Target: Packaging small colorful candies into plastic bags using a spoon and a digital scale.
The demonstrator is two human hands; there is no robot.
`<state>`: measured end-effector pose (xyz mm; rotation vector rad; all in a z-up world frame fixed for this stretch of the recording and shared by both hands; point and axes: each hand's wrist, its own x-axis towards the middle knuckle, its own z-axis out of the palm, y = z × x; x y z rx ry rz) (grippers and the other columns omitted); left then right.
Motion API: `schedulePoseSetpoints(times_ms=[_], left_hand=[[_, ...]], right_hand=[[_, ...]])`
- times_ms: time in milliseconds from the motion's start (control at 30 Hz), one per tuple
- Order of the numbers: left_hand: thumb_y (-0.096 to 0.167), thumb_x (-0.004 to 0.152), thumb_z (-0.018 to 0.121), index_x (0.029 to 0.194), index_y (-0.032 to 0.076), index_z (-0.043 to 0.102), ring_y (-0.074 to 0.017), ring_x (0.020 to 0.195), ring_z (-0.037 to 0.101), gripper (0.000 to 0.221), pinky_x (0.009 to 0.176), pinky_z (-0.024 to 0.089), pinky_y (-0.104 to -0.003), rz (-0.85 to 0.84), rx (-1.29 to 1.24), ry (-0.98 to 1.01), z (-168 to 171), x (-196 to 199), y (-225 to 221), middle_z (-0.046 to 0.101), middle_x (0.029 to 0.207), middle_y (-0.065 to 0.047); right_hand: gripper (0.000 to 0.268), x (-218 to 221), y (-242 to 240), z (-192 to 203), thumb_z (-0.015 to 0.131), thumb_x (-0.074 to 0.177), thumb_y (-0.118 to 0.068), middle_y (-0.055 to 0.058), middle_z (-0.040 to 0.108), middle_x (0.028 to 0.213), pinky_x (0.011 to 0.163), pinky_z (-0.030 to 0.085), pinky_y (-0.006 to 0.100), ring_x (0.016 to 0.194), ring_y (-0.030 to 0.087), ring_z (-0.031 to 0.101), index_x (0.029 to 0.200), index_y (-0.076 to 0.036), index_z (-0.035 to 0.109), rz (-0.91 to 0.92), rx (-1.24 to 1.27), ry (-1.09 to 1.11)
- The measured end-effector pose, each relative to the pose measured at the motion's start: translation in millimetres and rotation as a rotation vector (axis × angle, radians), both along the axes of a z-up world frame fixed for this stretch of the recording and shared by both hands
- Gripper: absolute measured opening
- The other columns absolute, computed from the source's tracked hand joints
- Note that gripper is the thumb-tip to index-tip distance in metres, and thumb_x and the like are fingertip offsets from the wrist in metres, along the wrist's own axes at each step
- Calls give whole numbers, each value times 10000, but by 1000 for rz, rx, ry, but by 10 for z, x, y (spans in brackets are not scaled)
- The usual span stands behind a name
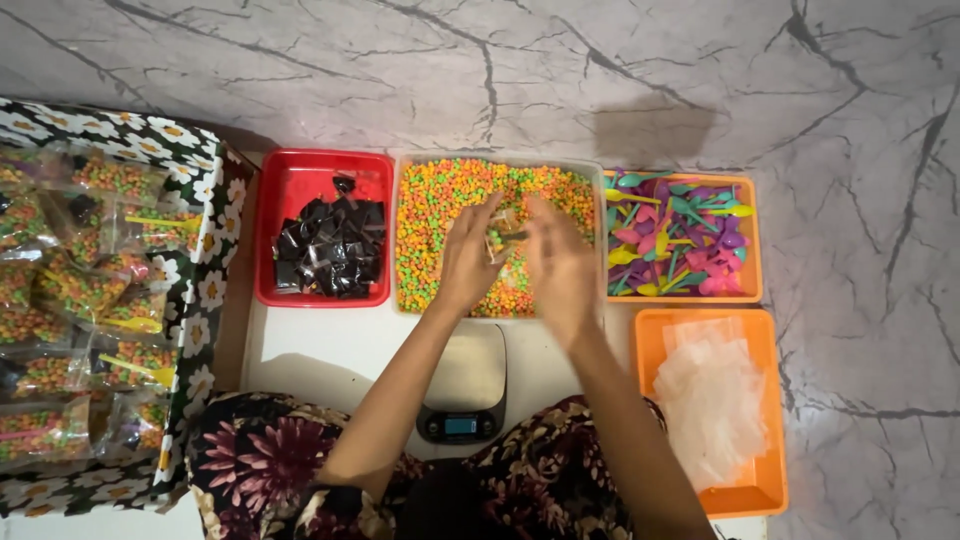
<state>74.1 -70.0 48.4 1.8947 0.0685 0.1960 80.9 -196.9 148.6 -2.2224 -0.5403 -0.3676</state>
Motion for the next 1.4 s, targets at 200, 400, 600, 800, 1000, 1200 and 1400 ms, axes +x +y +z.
schedulePoseSetpoints(times_ms=[200, 400, 600, 800, 1000, 1200, 1400], left_hand=[[-103, 840, 730, 1563, 90, 406, -436, 1278, 547, 816, 973, 550, -554, 16, -81, 59, -12, -55, 49, 558, 1320, -225], [15, 867, 794, 1379, 64, 391, -518, 1223, 576, 654, 948, 548, -610, 5, -371, 65, -165, -154, 262, 589, 1293, -274], [111, 807, 889, 1272, 81, 653, -314, 1276, 585, 522, 1097, 447, -447, -41, -425, 1, -197, -448, 386, 611, 1209, -129], [21, 775, 868, 1432, 75, 567, -210, 1131, 676, 725, 1008, 529, -365, -52, -673, 39, -87, -841, 404, 715, 1231, -170], [47, 949, 698, 1606, 140, 292, -271, 1301, 551, 778, 1112, 445, -437, -223, -733, -39, 107, -952, 143, 592, 1379, -191], [83, 984, 673, 1621, 129, 263, -285, 1257, 591, 760, 1097, 462, -448, -211, -691, -35, 319, -1198, 189, 568, 1406, -208], [41, 888, 780, 1533, 185, 476, -174, 1177, 668, 728, 1056, 502, -358, -215, -525, 9, 360, -1522, 262, 724, 1252, -109]], right_hand=[[345, -271, -9, 108, 556, 1045, -15, 122, 744, 1071, 638, 625, 271, 820, 182, 736, 1384, -39, 619, 13, -69, -315], [269, -134, -523, -172, 543, 1036, 74, 223, 701, 1039, 565, 638, 313, 701, 261, 722, 1282, 87, 651, -222, 423, -114], [301, -106, -1120, -2002, 504, 1036, 32, 226, 685, 1023, 700, 673, 351, 792, 299, 750, 1308, 22, 633, -429, 645, 407], [734, -336, -1088, -1818, 683, 887, 78, 321, 199, 1595, 1049, 556, 507, 1390, 560, 390, 1561, 8, 403, -371, 332, 218], [760, -961, 30, -253, 475, 1059, -177, 348, 46, 1675, 1207, 222, 676, 1482, 600, 121, 1657, -125, 8, 245, 499, 599], [716, -1150, -60, -57, 472, 1076, -179, 293, 170, 1674, 1128, 370, 679, 1426, 543, 354, 1658, -109, 61, 287, 378, 455], [343, -1276, -372, -95, 779, 895, -56, 6, 726, 1194, 803, 634, 286, 982, 213, 763, 1221, -159, 748, 253, 186, 211]])
